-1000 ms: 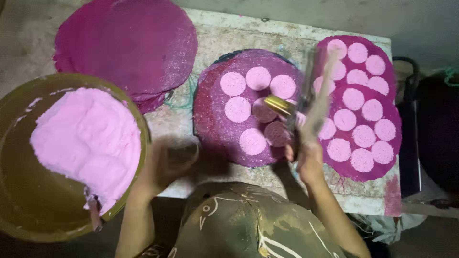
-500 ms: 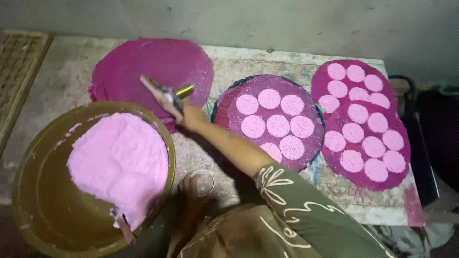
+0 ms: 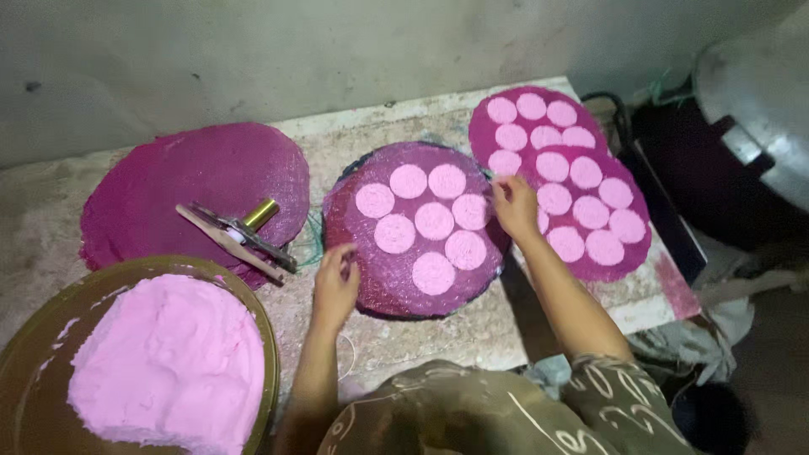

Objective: The person scoops pink batter from a large basin into a wooden hand-held press mold, then stamps round batter discs onto round magenta boards, repeating the fill-and-press cycle and arranging the finished discs in rows on the boards.

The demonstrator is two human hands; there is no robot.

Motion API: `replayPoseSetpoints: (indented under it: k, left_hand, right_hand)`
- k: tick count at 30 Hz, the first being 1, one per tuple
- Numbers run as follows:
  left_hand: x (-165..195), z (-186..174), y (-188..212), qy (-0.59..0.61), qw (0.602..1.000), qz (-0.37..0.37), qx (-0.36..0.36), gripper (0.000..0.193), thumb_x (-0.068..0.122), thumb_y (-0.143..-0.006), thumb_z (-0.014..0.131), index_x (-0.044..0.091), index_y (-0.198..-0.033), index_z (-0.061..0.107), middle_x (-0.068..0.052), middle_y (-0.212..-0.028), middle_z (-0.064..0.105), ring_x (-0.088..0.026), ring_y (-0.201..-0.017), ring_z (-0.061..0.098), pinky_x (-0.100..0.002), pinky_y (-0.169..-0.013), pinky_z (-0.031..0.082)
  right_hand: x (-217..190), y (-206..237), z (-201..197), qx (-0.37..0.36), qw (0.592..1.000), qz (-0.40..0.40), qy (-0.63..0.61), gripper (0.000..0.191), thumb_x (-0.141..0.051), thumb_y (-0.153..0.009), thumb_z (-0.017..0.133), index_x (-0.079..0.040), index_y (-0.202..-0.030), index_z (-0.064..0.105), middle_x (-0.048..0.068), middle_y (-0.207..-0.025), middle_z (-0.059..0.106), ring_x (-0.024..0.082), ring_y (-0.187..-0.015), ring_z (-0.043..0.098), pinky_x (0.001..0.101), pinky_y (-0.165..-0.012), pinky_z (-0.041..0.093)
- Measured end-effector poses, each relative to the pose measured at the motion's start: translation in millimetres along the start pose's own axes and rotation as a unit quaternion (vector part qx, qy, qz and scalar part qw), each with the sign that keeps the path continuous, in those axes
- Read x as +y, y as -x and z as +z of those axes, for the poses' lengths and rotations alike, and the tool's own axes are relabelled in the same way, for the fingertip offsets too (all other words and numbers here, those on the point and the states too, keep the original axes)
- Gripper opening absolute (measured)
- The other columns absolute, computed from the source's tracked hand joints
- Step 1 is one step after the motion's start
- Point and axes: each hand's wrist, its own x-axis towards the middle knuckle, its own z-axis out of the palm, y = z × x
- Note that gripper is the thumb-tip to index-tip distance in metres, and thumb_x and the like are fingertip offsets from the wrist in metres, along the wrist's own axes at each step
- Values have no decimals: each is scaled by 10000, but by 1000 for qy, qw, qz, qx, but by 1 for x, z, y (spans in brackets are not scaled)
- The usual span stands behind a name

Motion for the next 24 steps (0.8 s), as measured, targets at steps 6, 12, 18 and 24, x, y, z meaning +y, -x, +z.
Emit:
replayPoseSetpoints:
  k: [6, 12, 18, 24]
  left_hand:
    - [-21, 29, -73, -130, 990, 42, 24, 489, 73, -841, 698, -42, -1302, 578, -280, -1292, 574, -429, -1266, 516, -457, -1109, 411]
    - [-16, 38, -83, -171, 984, 0, 41, 635, 59, -771, 739, -25, -1364, 531, -315, -1249, 558, -441, -1181, 531, -459, -1046, 438]
    - [-4, 38, -86, -177, 979, -88, 47, 634, 126, -785, 748, 33, -1377, 540, -213, -975, 717, -410, -896, 696, -501, -812, 547]
    - [-10, 34, -79, -258, 958, -122, 1, 507, 245, -850, 687, 47, -1308, 597, -255, -990, 718, -454, -931, 691, -544, -838, 536]
  right_hand:
    - [10, 11, -20, -118, 977, 64, 167, 303, -192, -860, 741, -132, -1157, 746, 206, -1113, 671, 406, -990, 661, 506, -829, 531]
    - [4, 9, -19, -124, 971, 44, 201, 283, -163, -827, 716, -153, -1106, 764, 196, -1134, 666, 410, -1029, 660, 505, -860, 543]
    - [-4, -3, -15, -152, 948, 55, 275, 179, -196, -886, 670, -51, -960, 746, 200, -1127, 672, 408, -1002, 690, 522, -859, 551]
    - [-1, 0, -21, -162, 962, 38, 215, 219, -216, -873, 692, -41, -1003, 711, 212, -1066, 649, 426, -967, 663, 538, -813, 533]
